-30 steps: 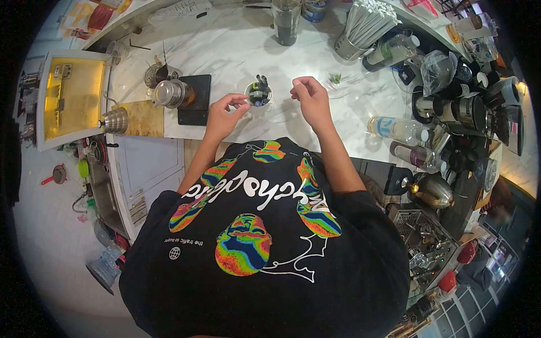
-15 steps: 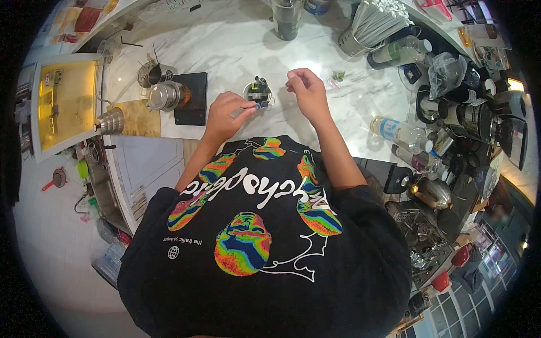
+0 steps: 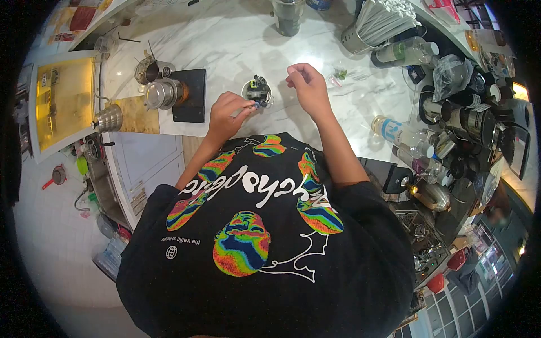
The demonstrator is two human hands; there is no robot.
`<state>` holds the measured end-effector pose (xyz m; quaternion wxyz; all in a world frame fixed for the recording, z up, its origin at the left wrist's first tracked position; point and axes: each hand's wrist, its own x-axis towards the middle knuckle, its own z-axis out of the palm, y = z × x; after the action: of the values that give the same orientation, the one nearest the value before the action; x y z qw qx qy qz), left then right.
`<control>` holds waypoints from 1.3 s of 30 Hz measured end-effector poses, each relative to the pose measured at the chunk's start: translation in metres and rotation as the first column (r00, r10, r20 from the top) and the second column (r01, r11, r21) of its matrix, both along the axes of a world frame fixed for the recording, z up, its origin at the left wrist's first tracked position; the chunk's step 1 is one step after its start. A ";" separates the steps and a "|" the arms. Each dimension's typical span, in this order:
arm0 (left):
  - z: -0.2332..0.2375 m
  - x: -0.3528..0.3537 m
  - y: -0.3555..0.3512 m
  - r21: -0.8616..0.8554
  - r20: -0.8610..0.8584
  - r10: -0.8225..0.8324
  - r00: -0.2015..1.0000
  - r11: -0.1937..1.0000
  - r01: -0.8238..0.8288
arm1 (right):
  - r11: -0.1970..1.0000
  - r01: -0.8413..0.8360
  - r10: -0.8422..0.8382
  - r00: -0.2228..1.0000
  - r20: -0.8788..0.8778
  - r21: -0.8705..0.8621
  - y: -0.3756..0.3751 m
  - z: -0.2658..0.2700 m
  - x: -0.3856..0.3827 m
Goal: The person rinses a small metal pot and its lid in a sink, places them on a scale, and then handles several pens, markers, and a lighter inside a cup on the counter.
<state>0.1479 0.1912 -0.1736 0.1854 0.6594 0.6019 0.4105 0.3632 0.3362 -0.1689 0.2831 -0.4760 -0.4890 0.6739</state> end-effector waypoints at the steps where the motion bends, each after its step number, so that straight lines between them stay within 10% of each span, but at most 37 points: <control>1: 0.001 -0.001 0.000 0.000 -0.009 -0.002 1.000 1.000 0.002 | 1.000 -0.012 0.012 1.000 0.004 0.009 0.001 -0.004 0.001; 22: -0.048 -0.045 0.059 -0.221 0.467 0.396 0.791 0.918 -0.329 | 0.998 0.021 -0.020 0.999 0.029 -0.051 0.007 -0.023 -0.001; 31: -0.076 -0.081 0.241 -0.158 -0.040 0.248 0.968 0.955 -0.251 | 0.997 0.010 -0.009 1.000 0.018 -0.070 0.027 -0.031 -0.015; 33: -0.085 -0.090 0.280 -0.001 -0.388 0.248 0.888 0.963 -0.269 | 0.997 0.016 -0.014 1.000 0.023 -0.076 0.033 -0.032 -0.017; 39: -0.094 -0.114 0.335 -0.207 -0.609 0.203 0.767 0.893 -0.400 | 0.995 0.029 -0.024 0.998 0.052 -0.093 0.040 -0.042 -0.018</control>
<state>0.0337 0.5264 -0.2676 0.0325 0.6048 0.7876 0.1132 0.3450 0.3766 -0.2108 0.2570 -0.5122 -0.4575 0.6800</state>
